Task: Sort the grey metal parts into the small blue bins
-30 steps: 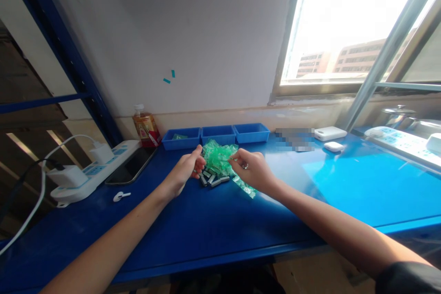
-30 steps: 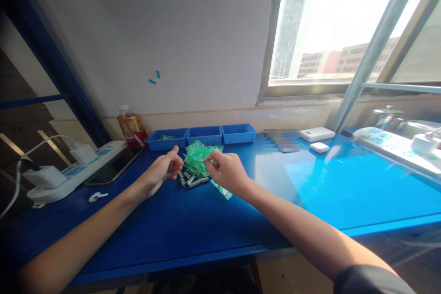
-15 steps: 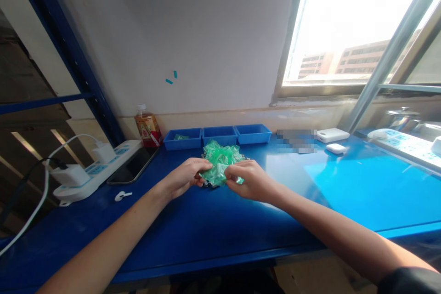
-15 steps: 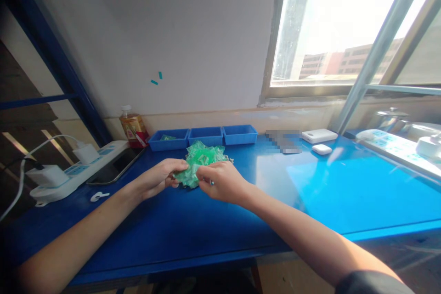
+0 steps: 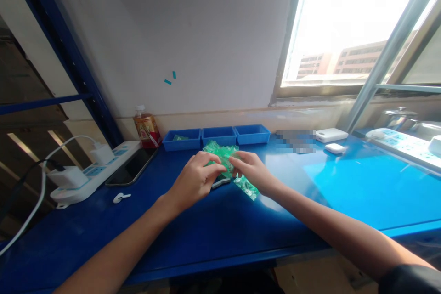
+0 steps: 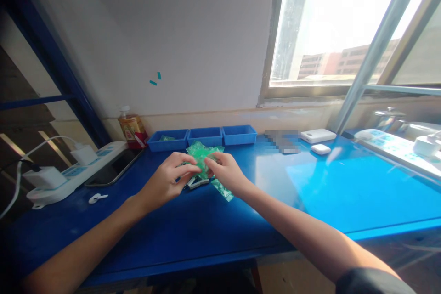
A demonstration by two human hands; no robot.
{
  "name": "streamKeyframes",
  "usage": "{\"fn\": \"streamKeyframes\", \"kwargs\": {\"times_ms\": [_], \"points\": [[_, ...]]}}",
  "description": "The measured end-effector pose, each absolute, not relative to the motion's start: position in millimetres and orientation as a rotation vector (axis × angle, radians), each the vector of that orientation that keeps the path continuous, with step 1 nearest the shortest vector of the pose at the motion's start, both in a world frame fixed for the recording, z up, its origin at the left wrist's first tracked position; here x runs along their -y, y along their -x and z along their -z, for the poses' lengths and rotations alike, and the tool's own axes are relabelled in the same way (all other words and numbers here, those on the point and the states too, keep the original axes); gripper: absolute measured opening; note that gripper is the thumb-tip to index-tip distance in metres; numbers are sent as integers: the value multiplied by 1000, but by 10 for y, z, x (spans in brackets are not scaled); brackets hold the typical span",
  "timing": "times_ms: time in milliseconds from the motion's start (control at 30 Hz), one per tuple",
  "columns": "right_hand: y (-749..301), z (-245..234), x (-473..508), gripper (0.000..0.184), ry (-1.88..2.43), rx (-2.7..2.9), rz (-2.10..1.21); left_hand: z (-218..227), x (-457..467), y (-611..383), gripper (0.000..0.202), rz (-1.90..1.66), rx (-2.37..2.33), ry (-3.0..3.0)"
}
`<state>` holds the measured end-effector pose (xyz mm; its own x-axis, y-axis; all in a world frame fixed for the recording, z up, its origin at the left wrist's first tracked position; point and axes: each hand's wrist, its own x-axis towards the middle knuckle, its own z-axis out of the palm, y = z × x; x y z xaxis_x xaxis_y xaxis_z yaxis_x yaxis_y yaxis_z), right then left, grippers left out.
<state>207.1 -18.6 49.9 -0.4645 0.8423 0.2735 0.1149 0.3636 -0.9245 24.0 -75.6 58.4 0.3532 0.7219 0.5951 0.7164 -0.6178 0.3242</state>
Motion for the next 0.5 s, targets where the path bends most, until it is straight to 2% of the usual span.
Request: {"fn": "streamKeyframes", "kwargs": {"times_ms": [100,200,267,400,500], "points": [[-2101,-432,165,20,752,2000,-597,-588,703,-210,24,-1169,-1491,-2244],[-2120,-385,180,23,588,2161,-222,-579,662,-174,42,-1180,-1474,-1756],[-2120,-376,203,26,524,2242,-133,-571,657,-168,43,-1166,-1414,-1521],[-2110,-404,236,30,479,2251,-104,-654,592,-111,23,-1179,-1331,-1248],[-2117,-446,233,31,474,2193,-109,-850,389,91,15,-1478,-1390,-1017]]}}
